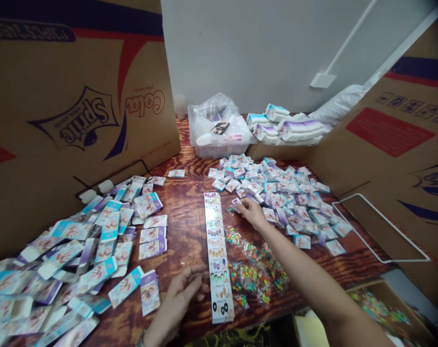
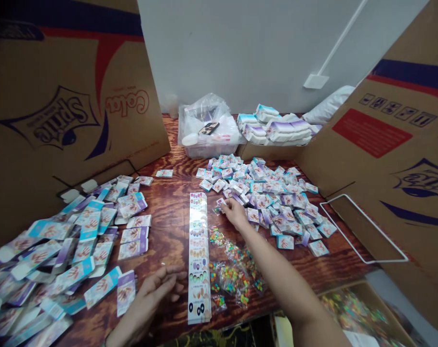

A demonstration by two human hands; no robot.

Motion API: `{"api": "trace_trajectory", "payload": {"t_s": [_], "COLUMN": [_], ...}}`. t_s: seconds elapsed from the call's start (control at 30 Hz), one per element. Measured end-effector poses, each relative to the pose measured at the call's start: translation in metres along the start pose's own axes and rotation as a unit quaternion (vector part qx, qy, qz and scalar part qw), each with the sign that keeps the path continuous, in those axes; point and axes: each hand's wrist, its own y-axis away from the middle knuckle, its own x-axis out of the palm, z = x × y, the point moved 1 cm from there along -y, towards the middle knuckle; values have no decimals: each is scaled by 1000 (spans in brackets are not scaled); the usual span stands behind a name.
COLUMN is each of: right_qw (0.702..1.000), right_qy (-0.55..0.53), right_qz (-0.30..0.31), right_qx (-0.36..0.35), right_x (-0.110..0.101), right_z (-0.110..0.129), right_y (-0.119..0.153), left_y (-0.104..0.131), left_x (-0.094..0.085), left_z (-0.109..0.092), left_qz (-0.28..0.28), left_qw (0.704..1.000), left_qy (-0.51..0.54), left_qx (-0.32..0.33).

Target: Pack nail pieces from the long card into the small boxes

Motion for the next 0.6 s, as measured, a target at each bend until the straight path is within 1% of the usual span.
{"api": "trace_trajectory", "payload": {"t_s": [0.07, 0.17, 0.23, 0.27, 0.3, 0.33, 0.4, 0.43, 0.5, 0.57, 0.6], "right_qw": [999, 997, 994, 993, 993, 992, 991, 991, 991, 991, 991], "right_qy": [6, 32, 53, 61, 69, 77, 90, 96, 108, 117, 120], "right_qz": [-6, 8, 31, 46, 56, 62, 71, 70, 60, 43, 33], "right_qx": [34, 72, 86, 86, 82, 76, 62, 58, 53, 50, 47], "right_x": [9, 18, 19, 20, 20, 20, 21, 21, 18, 13, 10], "right_z": [0, -1, -1, -1, -2, -2, -1, -1, 2, 6, 9], "right_y": [-6, -13, -15, -16, -17, -17, -17, -16, -12, -5, -2], "left_y": [2, 12, 24, 32, 40, 47, 61, 65, 66, 61, 56], "left_x": [-3, -16, -30, -38, -46, -54, -68, -72, -75, -73, -71], "left_z": [0, 4, 9, 11, 13, 15, 21, 24, 31, 36, 39], "left_qz": [-18, -70, -126, -166, -212, -260, -334, -354, -365, -365, -366], "left_qw": [1000, 995, 977, 959, 933, 901, 828, 792, 726, 676, 657], "left_qy": [-11, -68, -152, -201, -252, -306, -417, -471, -566, -625, -643], "left_qx": [4, 27, 80, 112, 143, 165, 170, 160, 141, 139, 142]}}
